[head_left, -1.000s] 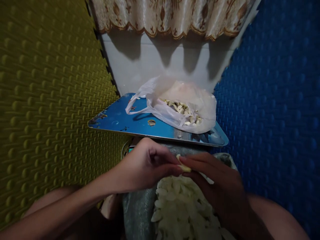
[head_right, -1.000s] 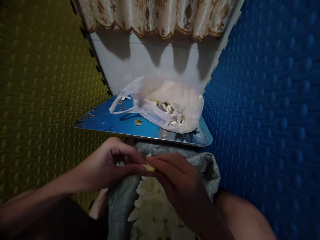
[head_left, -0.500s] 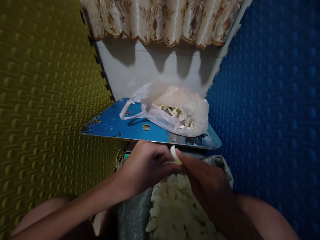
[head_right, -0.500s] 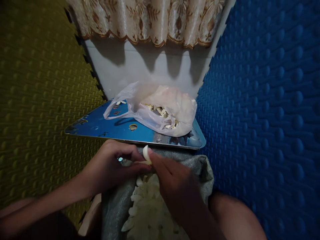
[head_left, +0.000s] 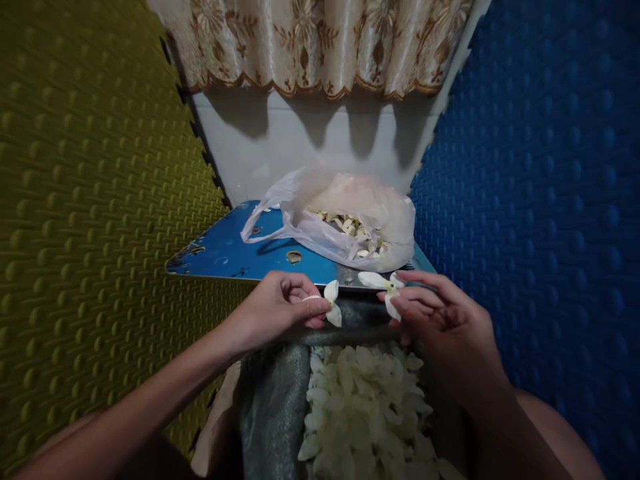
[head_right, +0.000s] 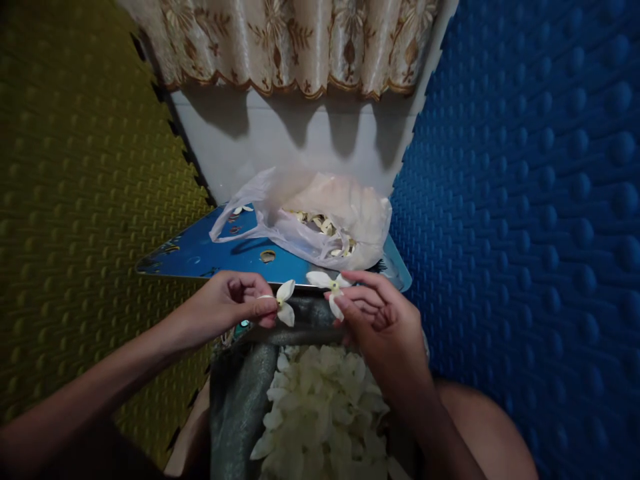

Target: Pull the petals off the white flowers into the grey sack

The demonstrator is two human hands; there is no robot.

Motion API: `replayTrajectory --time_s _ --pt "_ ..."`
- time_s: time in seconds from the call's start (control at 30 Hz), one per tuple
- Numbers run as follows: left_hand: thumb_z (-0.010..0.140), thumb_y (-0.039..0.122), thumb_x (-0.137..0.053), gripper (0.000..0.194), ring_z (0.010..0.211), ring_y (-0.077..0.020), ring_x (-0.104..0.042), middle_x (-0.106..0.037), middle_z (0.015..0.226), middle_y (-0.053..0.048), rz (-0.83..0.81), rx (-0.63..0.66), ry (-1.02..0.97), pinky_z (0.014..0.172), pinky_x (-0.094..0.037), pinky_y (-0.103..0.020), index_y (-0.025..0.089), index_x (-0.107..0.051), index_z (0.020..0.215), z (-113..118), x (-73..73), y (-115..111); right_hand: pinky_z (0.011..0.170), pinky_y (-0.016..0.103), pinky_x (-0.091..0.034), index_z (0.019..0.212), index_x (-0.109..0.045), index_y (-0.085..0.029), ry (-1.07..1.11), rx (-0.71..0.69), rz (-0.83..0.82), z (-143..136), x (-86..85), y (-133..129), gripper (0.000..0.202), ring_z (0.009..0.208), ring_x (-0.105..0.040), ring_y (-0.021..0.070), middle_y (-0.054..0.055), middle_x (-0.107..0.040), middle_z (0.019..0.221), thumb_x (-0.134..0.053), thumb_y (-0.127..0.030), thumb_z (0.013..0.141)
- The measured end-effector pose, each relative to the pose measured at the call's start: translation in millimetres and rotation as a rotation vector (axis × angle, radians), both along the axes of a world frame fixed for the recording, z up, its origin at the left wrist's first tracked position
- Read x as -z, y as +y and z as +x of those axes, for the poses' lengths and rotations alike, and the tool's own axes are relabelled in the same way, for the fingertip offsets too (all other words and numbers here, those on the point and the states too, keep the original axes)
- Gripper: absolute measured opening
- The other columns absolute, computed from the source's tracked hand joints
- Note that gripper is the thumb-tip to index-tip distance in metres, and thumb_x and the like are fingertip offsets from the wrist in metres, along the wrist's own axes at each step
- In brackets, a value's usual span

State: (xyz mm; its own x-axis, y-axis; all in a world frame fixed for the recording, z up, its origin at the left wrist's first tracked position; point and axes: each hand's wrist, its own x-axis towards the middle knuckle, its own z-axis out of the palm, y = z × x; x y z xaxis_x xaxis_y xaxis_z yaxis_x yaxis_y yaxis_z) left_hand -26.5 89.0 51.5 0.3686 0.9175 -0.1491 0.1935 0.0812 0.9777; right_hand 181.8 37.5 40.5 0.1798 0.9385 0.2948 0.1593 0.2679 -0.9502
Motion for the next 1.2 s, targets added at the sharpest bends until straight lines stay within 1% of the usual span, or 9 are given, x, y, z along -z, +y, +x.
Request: replayTrajectory --time_s 0.13,0.33,0.43,0.57,0.73,0.87,0.97,1.07,1.2 --pt "0.069 0.037 -0.071 0.026 0.060 -0.0118 -0.060 -0.066 0.064 -0.002 0.019 -0.018 -0.029 0.058 -0.049 -0.022 0.013 -0.061 0.071 -6.2 4.1 0.9 0.035 0.014 -0.041 0.107 -0.055 -0.020 0.249 -0.058 -0.157 -4.3 -8.2 -0.1 0.045 0.046 -0.058 0.0079 0.002 -0.071 0.080 -0.074 -0.029 0.068" --pt "0.067 0.040 -0.072 0.028 0.073 -0.0166 -0.064 -0.068 0.074 -0.004 0.003 -0.038 -0.085 0.064 -0.053 -0.026 0.014 -0.066 0.076 -12.0 5.2 -1.0 0.046 0.016 -0.043 0.103 -0.055 -0.020 0.287 -0.044 -0.121 -7.4 -9.9 -5.3 0.049 0.056 -0.061 0.0113 -0.001 -0.070 0.065 -0.079 -0.025 0.060" --pt "0.069 0.038 -0.071 0.026 0.079 -0.0185 -0.066 -0.071 0.079 -0.006 0.011 -0.045 -0.078 0.073 -0.053 -0.029 0.014 -0.069 0.078 -11.5 -1.3 -8.8 0.050 0.018 -0.044 0.109 -0.051 -0.022 0.087 -0.173 -0.118 7.5 -7.0 -8.0 0.059 0.051 -0.057 0.0098 -0.004 -0.067 0.061 -0.080 -0.019 0.058" --pt "0.073 0.033 -0.069 0.022 0.074 -0.0168 -0.067 -0.073 0.078 -0.008 0.023 -0.024 -0.033 0.073 -0.052 -0.028 0.012 -0.070 0.080 -12.9 -6.2 -15.0 0.038 0.016 -0.032 0.109 -0.057 -0.024 -0.355 -0.654 -0.169 32.3 5.0 -1.8 0.052 0.042 -0.049 0.0082 -0.003 -0.069 0.068 -0.076 -0.026 0.061" --pt "0.069 0.025 -0.073 0.036 0.071 -0.0156 -0.069 -0.074 0.078 -0.006 0.011 -0.028 -0.059 0.069 -0.052 -0.024 0.014 -0.065 0.102 -14.8 -3.5 -16.4 0.048 0.021 -0.040 0.094 -0.065 -0.023 -0.753 -0.344 0.030 18.0 4.7 7.1 0.024 0.052 -0.053 0.0119 -0.003 -0.063 0.065 -0.070 -0.029 0.072" --pt "0.074 0.027 -0.069 0.042 0.074 -0.0161 -0.068 -0.074 0.081 -0.005 0.080 0.021 -0.100 0.068 -0.052 -0.023 0.016 -0.059 0.113 -10.1 -5.0 -18.3 0.056 0.022 -0.044 0.094 -0.062 -0.021 -0.635 -0.187 0.186 -6.1 -2.7 1.8 0.016 0.060 -0.056 0.0124 -0.001 -0.062 0.073 -0.063 -0.026 0.079" --pt "0.075 0.025 -0.067 0.040 0.075 -0.0156 -0.068 -0.074 0.083 -0.004 0.023 0.065 -0.176 0.069 -0.052 -0.023 0.018 -0.059 0.114 -3.2 -4.9 -17.2 0.065 0.025 -0.048 0.104 -0.060 -0.023 -0.490 -0.199 0.218 -15.5 0.4 -2.5 0.029 0.073 -0.059 0.0146 0.003 -0.063 0.092 -0.066 -0.026 0.076" --pt "0.072 0.020 -0.070 0.041 0.070 -0.0135 -0.068 -0.073 0.078 -0.002 -0.093 0.109 -0.302 0.068 -0.052 -0.021 0.018 -0.061 0.112 5.6 -0.8 -15.2 0.068 0.027 -0.051 0.117 -0.053 -0.024 -0.127 -0.253 -0.014 -19.6 6.0 -1.9 0.042 0.081 -0.062 0.0165 0.006 -0.063 0.103 -0.065 -0.033 0.077" --pt "0.074 0.020 -0.068 0.029 0.068 -0.0136 -0.068 -0.072 0.079 -0.003 -0.110 0.145 -0.379 0.066 -0.053 -0.022 0.016 -0.062 0.102 16.5 3.3 -15.8 0.070 0.030 -0.052 0.107 -0.060 -0.022 0.275 -0.417 -0.368 -15.4 9.6 4.6 0.032 0.081 -0.066 0.0187 0.005 -0.070 0.089 -0.064 -0.034 0.077"
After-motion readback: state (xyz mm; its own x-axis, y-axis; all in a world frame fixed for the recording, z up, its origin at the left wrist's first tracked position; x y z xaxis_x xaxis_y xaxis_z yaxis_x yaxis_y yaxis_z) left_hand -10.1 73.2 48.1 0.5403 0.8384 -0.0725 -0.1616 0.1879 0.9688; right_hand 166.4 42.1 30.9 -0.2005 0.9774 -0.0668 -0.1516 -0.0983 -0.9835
